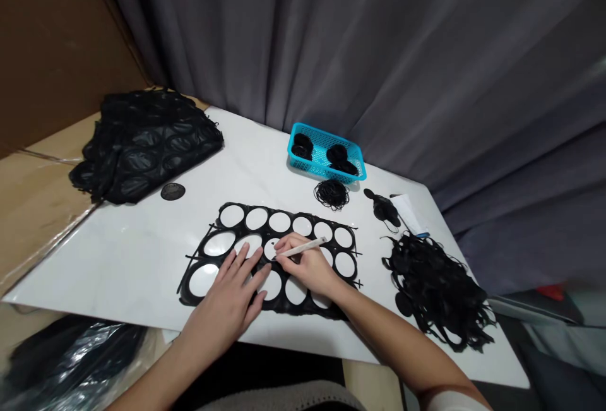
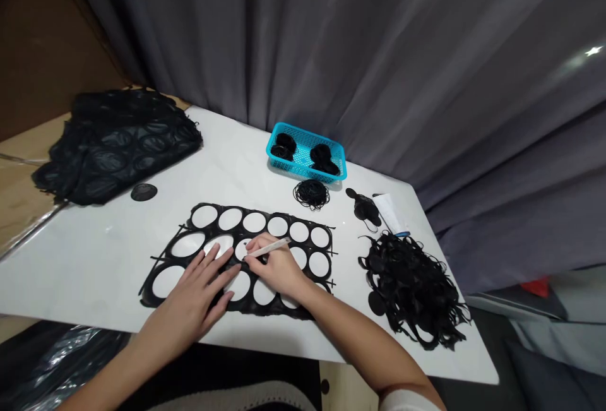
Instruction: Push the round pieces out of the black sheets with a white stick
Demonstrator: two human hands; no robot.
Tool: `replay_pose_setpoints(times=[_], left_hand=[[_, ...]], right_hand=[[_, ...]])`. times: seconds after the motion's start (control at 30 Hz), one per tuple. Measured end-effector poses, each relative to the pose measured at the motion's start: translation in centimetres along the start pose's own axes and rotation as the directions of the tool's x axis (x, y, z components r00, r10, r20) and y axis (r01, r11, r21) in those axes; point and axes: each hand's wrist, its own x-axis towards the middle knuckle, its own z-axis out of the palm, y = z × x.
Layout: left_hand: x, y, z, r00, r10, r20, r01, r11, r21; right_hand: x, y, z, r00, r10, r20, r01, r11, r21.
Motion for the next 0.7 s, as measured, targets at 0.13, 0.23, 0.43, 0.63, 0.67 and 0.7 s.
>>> replay_pose_setpoints(times=[0.13, 0.23, 0.43, 0.63, 0.67, 0.7], left_hand=[[0.07, 0.06, -0.18, 1.0, 0.004, 0.007, -0.004, 1.0, 0.015], [0.08, 0.02, -0.17, 1.0, -0.002, 0.008, 0.002, 1.0, -0.002], [0.06, -0.08, -0.02, 1.0, 0.008, 0.003, -0.008, 1.0, -0.002], [0.03, -0.08, -0.04, 1.0, -0.002, 0.005, 0.003, 1.0, -0.019], [0.04, -0.07, -0.06, 1.0, 0.0, 0.014, 0.0, 1.0, -0.014], [0.06, -0.06, -0.06, 1.0, 0.002, 0.023, -0.002, 1.0, -0.007]], right_hand=[[0.29, 0.16, -0.26, 1.0, 0.011, 0.006, -0.011, 1.0, 0.022], [0.29, 0.25, -0.15, 1.0, 0.016, 0.017, -0.017, 1.0, 0.022], [0.56, 0.25, -0.34, 0.999, 0.016, 0.027, -0.017, 1.0, 0.011], [-0.01, 0.21, 0.13, 0.997, -0.063, 0.049, 0.068, 0.992, -0.104], [-0.22, 0.27, 0.35, 0.991, -0.118, 0.07, 0.128, 0.977, -0.172], [-0.36, 0.37, 0.51, 0.977, -0.183, 0.11, 0.206, 0.945, -0.256]])
